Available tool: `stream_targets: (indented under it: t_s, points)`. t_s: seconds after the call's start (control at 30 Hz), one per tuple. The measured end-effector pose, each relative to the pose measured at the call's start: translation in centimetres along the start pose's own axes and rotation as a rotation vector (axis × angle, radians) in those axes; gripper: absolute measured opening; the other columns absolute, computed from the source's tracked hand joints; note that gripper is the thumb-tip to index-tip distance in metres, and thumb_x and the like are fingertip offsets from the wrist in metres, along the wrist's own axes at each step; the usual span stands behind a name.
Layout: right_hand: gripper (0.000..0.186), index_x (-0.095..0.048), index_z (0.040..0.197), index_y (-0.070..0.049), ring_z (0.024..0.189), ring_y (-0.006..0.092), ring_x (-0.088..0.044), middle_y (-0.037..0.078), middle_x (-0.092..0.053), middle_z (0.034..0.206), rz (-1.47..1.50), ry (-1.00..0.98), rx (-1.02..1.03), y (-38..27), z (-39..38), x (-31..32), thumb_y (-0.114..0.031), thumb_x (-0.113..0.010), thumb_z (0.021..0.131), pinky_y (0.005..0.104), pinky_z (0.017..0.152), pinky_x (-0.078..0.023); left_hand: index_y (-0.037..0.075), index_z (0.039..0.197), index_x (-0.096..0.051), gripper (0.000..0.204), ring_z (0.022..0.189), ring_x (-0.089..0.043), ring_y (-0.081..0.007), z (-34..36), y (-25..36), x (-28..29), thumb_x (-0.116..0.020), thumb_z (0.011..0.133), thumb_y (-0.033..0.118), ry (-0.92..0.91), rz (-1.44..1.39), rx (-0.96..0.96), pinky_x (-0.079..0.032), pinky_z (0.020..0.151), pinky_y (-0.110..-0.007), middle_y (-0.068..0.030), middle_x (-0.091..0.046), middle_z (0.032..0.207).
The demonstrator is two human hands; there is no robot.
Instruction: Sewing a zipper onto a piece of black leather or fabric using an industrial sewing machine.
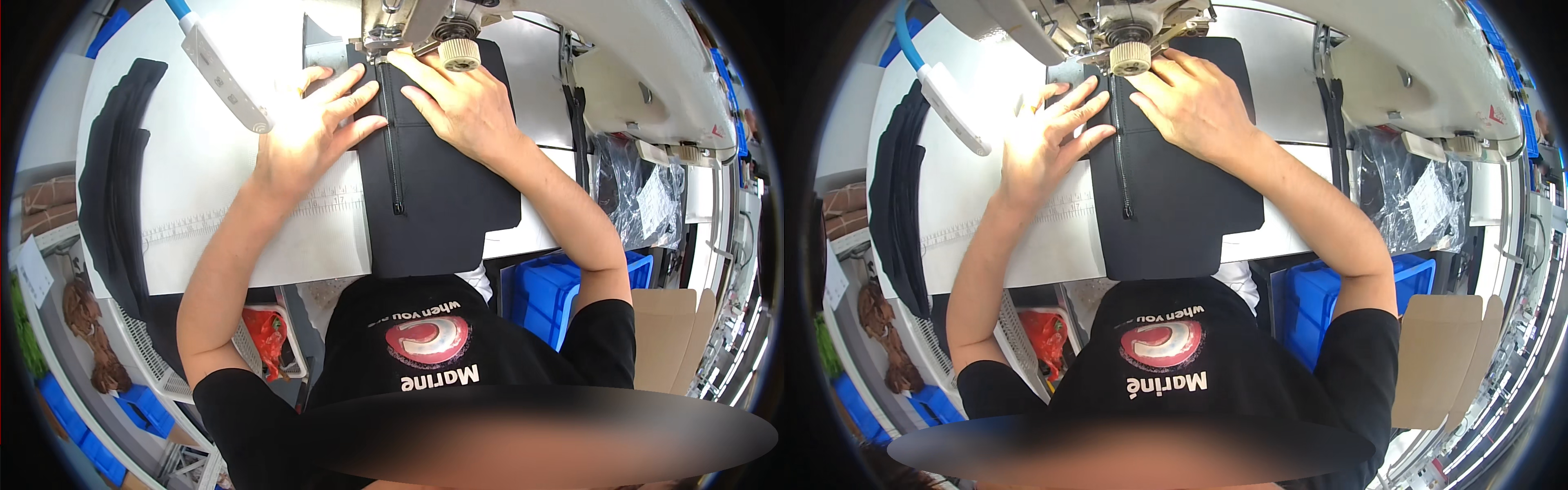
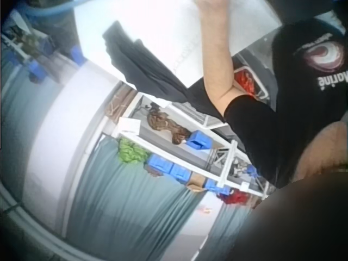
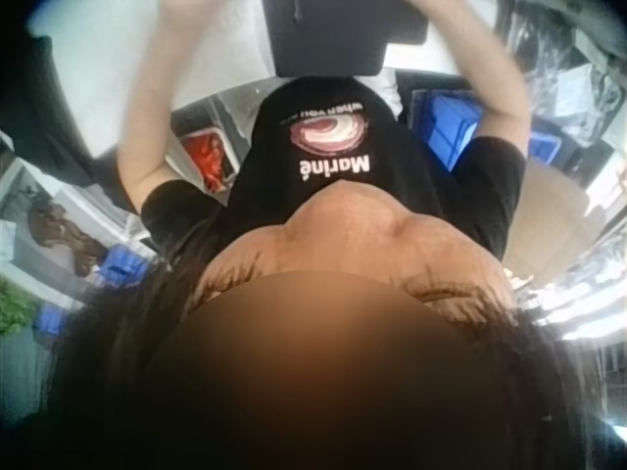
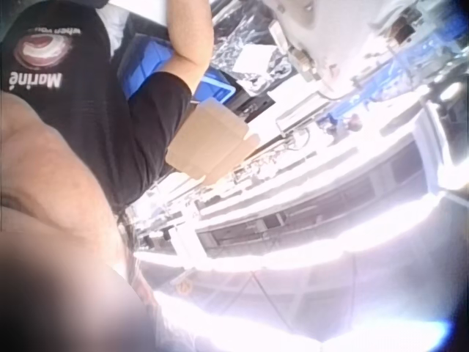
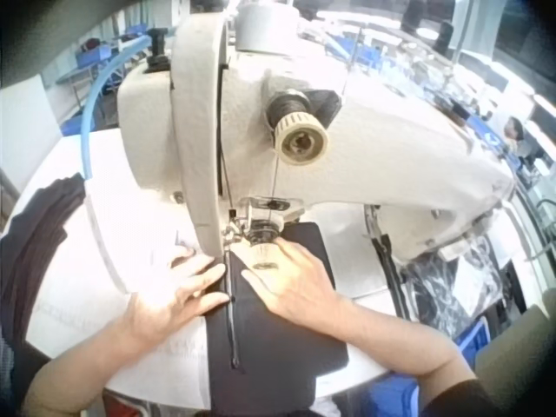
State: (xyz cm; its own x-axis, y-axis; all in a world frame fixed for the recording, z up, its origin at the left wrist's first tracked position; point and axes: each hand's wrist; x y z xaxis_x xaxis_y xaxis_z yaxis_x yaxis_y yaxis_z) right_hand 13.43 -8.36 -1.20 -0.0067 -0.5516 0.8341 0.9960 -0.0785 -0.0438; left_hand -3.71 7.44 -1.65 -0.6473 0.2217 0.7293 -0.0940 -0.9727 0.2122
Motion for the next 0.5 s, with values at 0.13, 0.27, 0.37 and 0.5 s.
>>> stream_targets:
  t_s: [0.13, 0.27, 0.37, 0.5]
  points:
    - [0.04, -0.063, 0.115, -0.009, 0.117, 0.0336, -0.055, 0.014, -0.06, 0.121, 0.243, -0.206, -0.008, -1.5, 0.5, 5.1, -0.027, -0.072, 0.081, 0.0435, 0.099, -0.045, 0.011, 0.122, -0.063, 0.055, 0.117, -0.053, -0.0331, -0.3, -0.1, 1.0, -0.08, 0.074, 0.032, -0.14, -0.098, 0.046, -0.045, 0.096, -0.04, -0.0097, -0.063, 0.124]
    - [0.069, -0.049, 0.136, -0.009, 0.138, 0.0336, -0.035, 0.017, -0.037, 0.149, 0.368, -0.694, 0.128, -4.8, -4.4, 11.6, -0.029, -0.075, 0.075, 0.049, 0.11, -0.034, 0.011, 0.134, -0.055, 0.068, 0.135, -0.038, -0.0366, -2.7, 2.3, 5.2, -0.075, 0.076, 0.04, -0.455, -0.364, 0.273, -0.028, 0.111, -0.048, -0.0125, -0.05, 0.141]
    - [0.057, -0.054, 0.129, -0.002, 0.132, 0.0335, -0.045, 0.016, -0.046, 0.143, 0.172, -0.51, 0.264, -6.3, -8.3, 10.6, -0.014, -0.07, 0.076, 0.0454, 0.104, -0.042, 0.011, 0.136, -0.053, 0.072, 0.138, -0.035, -0.0356, -4.7, 5.5, 7.3, -0.075, 0.075, 0.041, -0.474, -0.41, 0.129, -0.022, 0.114, -0.048, -0.0105, -0.048, 0.144]
    - [0.019, -0.067, 0.097, 0.001, 0.091, 0.025, -0.068, 0.009, -0.069, 0.101, 0.533, -0.241, 0.061, -5.9, -8.9, 9.0, -0.002, -0.065, 0.078, 0.0352, 0.07, -0.053, 0.01, 0.13, -0.056, 0.07, 0.134, -0.04, -0.031, -5.1, 8.8, 6.7, -0.077, 0.071, 0.042, -0.391, -0.167, -0.073, -0.023, 0.111, -0.05, -0.0072, -0.05, 0.139]
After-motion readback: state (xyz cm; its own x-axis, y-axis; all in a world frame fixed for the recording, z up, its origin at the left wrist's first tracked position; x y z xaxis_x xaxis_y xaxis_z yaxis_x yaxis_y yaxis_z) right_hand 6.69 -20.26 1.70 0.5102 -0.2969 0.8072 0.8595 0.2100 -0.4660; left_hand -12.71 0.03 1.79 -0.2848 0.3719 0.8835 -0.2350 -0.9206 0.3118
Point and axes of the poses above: each hand's wrist, its own z-axis towards the middle knuckle, its own x-axis out of the back of the hand, y = z × x
